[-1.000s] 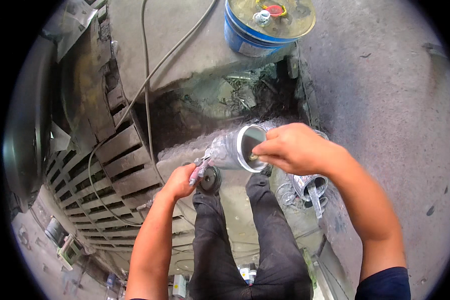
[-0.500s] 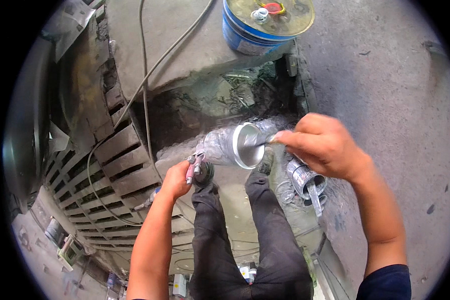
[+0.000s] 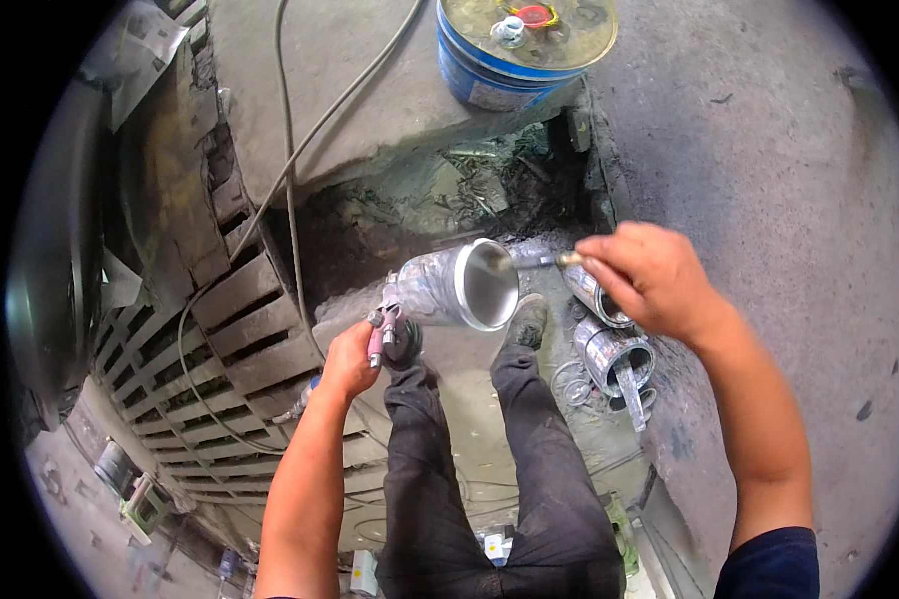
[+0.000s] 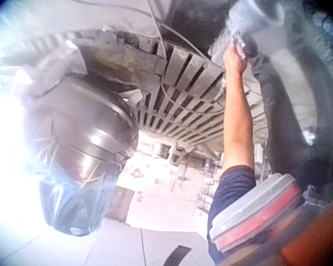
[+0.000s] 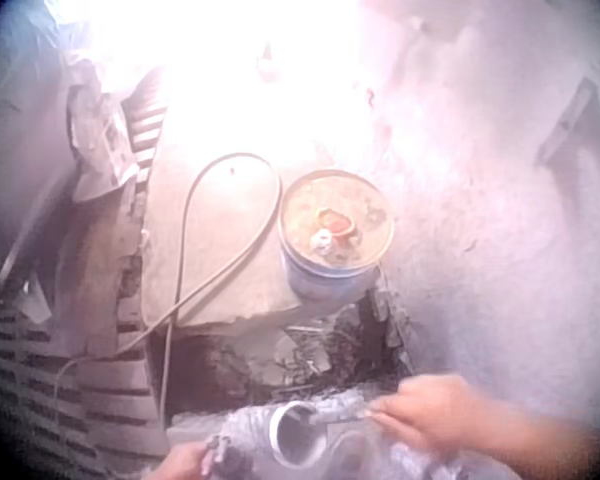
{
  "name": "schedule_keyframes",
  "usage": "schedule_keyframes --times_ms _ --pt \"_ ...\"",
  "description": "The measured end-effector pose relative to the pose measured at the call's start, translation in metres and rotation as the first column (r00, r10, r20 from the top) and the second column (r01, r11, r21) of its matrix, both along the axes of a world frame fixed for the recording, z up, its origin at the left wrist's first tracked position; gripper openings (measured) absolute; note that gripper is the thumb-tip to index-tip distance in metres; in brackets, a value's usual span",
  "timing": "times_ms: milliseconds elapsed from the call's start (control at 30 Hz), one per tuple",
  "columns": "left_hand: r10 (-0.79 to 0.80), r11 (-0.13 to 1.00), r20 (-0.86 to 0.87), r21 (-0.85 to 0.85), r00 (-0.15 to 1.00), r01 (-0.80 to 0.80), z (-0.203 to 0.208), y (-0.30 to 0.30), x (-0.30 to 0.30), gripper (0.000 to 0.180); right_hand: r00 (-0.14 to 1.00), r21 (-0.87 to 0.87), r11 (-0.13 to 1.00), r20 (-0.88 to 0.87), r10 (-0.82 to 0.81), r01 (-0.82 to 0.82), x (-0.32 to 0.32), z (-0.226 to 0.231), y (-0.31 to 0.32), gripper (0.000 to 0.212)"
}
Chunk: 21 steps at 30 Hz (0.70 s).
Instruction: The person uses a spray gun to apply a coat of paint to a car bumper resting on a wooden pallet. The person then disassembles the spray gun, cleans the nozzle with a brush, and refills the gun's reservoir with paint from a bucket.
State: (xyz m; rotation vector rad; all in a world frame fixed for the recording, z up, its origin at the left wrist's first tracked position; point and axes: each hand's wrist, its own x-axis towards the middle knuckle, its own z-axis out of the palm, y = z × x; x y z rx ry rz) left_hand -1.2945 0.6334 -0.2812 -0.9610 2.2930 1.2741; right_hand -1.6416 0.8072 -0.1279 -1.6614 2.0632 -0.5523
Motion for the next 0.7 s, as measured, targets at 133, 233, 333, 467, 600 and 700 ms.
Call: schedule_keyframes --times_ms 133,233,333,467,600,700 --pt "-0.001 0.999 0.044 -0.034 0.999 0.002 0.009 -0.007 0.001 0.023 0.875 0.272 0.946 0.399 -0.275 0.173 0.025 0.009 0.032 0.016" --pt "-0.012 0.999 0.14 -0.037 0.99 0.018 0.014 -0.008 -0.005 0.023 0.533 0.426 0.798 0.594 -0.602 0.427 0.024 0.017 0.03 0.021" --pt "0.056 0.996 0.17 -0.078 0.984 -0.043 0.019 0.001 -0.012 0.015 0.211 0.373 0.585 0.685 -0.697 0.721 0.023 0.005 0.03 0.02" --pt "0.129 0.983 0.157 -0.153 0.979 -0.105 0.021 0.022 -0.024 0.017 0.386 0.104 0.503 0.515 -0.765 0.858 0.037 -0.002 0.022 0.014" --pt "0.166 0.98 0.247 -0.149 0.955 -0.132 0.022 0.034 -0.034 0.019 0.631 -0.19 0.605 0.332 -0.701 0.773 0.062 0.0 -0.001 0.015" --pt "0.203 0.979 0.302 -0.096 0.932 -0.182 0.021 0.04 -0.039 0.023 0.773 -0.378 0.675 0.323 -0.546 0.634 0.073 -0.002 -0.017 0.015"
